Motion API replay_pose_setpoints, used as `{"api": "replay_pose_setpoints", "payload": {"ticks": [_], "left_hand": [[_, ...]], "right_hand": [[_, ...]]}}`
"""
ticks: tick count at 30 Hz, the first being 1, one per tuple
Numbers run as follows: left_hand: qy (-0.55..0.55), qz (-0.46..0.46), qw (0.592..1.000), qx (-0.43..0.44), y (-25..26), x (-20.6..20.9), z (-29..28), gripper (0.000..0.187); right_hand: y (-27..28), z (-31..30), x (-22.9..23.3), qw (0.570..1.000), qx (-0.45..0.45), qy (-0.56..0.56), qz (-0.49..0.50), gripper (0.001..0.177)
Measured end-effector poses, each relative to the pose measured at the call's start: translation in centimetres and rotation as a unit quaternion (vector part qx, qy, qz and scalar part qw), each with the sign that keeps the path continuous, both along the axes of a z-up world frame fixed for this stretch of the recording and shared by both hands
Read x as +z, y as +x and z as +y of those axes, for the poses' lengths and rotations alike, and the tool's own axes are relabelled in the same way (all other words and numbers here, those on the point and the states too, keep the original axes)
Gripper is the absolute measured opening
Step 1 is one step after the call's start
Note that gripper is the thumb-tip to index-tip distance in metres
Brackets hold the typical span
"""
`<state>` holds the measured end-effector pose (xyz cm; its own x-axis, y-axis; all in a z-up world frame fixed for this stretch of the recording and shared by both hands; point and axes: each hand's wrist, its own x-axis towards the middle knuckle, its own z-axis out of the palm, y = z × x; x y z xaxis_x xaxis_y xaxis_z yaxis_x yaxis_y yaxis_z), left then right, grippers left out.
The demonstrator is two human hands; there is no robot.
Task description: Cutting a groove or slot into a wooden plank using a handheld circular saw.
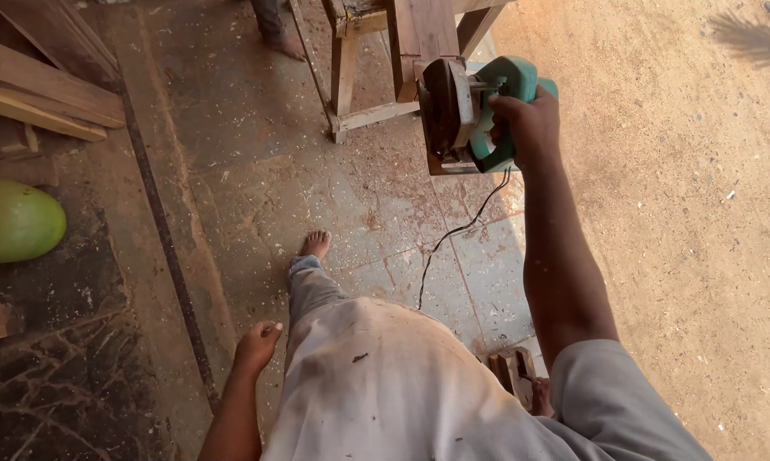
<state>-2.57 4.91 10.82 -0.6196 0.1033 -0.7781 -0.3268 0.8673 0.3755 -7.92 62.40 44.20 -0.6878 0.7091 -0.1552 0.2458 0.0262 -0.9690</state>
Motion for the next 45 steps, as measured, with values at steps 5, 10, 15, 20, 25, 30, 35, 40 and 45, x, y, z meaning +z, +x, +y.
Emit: {"api": "replay_pose_setpoints", "payload": {"ticks": [5,10,15,20,25,30,35,40,45], "left_hand": [[0.028,0.015,0.998,0.053,6.0,-6.4,-4.4,0.066],[0.015,-0.007,0.997,0.072,11.1,-11.3,-7.9,0.068],[0.020,0.008,0.998,0.062,13.2,-15.1,-7.8,0.069],[0.052,0.030,0.996,0.067,13.2,-15.1,-5.8,0.068],[0.028,0.009,0.997,0.077,12.3,-12.4,-4.3,0.068],[0.035,-0.008,0.994,0.099,13.6,-14.2,-5.2,0.073],[0.020,-0.014,0.996,0.085,14.4,-14.7,-5.7,0.074],[0.016,-0.026,0.996,0.080,13.9,-14.3,-5.5,0.073],[0.045,-0.001,0.995,0.085,11.9,-13.4,-5.0,0.070]], "right_hand": [[-1.9,-0.3,-2.6,1.000,0.002,0.028,-0.002,0.022],[-1.5,0.9,-3.9,0.997,0.059,0.041,0.018,0.017],[-1.2,1.3,-4.4,0.996,0.083,0.012,0.039,0.014],[-1.3,1.0,-4.4,0.995,0.085,0.025,0.040,0.011],[-2.4,1.7,-4.9,0.994,0.084,0.046,0.051,0.012],[-2.4,1.7,-4.8,0.994,0.084,0.053,0.040,0.010],[-2.2,1.3,-4.2,0.994,0.094,0.028,0.049,0.011],[-2.1,0.9,-4.3,0.994,0.090,0.050,0.038,0.008],[-2.7,1.0,-4.6,0.995,0.065,0.067,0.036,0.009]]}}
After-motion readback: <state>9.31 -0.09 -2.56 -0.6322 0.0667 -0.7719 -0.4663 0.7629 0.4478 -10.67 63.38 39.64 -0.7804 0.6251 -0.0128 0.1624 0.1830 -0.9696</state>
